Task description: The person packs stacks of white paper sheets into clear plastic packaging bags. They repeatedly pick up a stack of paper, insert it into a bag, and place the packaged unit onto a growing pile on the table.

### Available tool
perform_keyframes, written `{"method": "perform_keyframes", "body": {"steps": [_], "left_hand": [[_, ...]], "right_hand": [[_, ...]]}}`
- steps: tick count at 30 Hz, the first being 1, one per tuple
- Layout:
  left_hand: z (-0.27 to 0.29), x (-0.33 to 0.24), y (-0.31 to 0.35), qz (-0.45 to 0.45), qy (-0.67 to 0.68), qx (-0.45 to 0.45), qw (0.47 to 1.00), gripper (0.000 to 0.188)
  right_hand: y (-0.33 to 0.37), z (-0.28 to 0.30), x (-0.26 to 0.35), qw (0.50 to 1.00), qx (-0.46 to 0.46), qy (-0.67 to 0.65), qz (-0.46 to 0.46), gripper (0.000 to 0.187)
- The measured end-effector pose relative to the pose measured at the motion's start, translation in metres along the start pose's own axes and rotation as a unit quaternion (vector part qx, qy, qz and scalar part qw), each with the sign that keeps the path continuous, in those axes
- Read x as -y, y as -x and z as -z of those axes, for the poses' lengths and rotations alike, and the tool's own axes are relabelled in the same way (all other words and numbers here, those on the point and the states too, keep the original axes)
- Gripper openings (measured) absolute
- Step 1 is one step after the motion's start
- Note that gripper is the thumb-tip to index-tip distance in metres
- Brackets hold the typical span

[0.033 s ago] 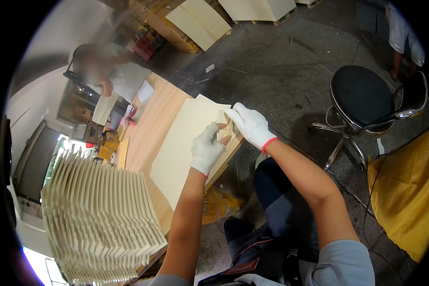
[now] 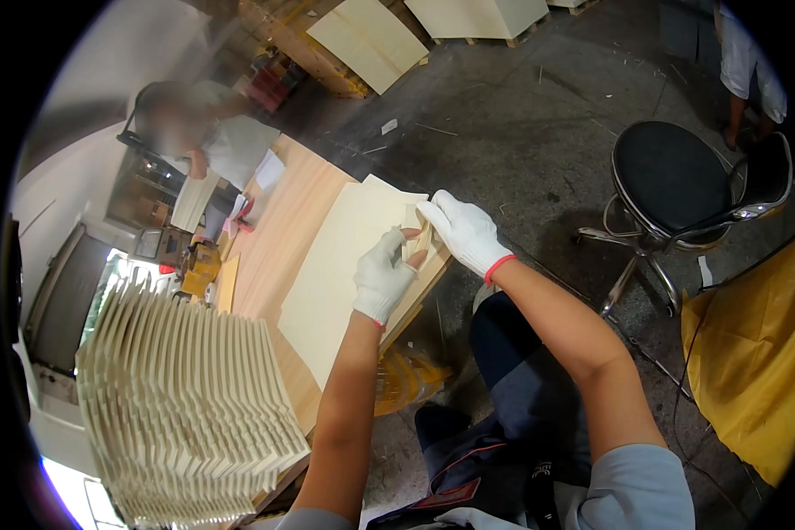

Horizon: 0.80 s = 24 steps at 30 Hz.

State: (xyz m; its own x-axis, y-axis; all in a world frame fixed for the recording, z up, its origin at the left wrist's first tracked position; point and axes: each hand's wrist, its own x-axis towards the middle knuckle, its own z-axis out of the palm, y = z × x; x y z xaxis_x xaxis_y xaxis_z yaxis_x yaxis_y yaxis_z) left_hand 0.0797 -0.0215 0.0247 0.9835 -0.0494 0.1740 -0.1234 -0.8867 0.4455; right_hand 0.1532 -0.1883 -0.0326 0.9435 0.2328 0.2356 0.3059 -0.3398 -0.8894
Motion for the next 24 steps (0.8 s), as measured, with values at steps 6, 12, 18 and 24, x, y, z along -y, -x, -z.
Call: {"method": "perform_keyframes", "body": {"steps": [6,12,18,24], "left_hand": [[-0.004,0.007,-0.001,-0.015,0.02,-0.019,0.999,0.033],[-0.006,0.007,-0.002,-0.037,0.006,-0.032,0.999,0.036],[-0.006,0.0,0.006,-0.099,-0.08,-0.065,0.99,0.042],[-0.014,0.009,0.002,-0.147,-0.125,-0.084,0.978,0.042]], "right_hand": [[0.0,0.0,0.0,1.0,0.001,-0.007,-0.001,0.043],[-0.001,0.0,-0.003,1.0,0.001,-0.003,-0.001,0.042],[0.001,0.03,-0.006,0.985,-0.071,0.154,0.041,0.038],[0.008,0.032,-0.013,0.942,-0.009,0.274,0.192,0.041]]}}
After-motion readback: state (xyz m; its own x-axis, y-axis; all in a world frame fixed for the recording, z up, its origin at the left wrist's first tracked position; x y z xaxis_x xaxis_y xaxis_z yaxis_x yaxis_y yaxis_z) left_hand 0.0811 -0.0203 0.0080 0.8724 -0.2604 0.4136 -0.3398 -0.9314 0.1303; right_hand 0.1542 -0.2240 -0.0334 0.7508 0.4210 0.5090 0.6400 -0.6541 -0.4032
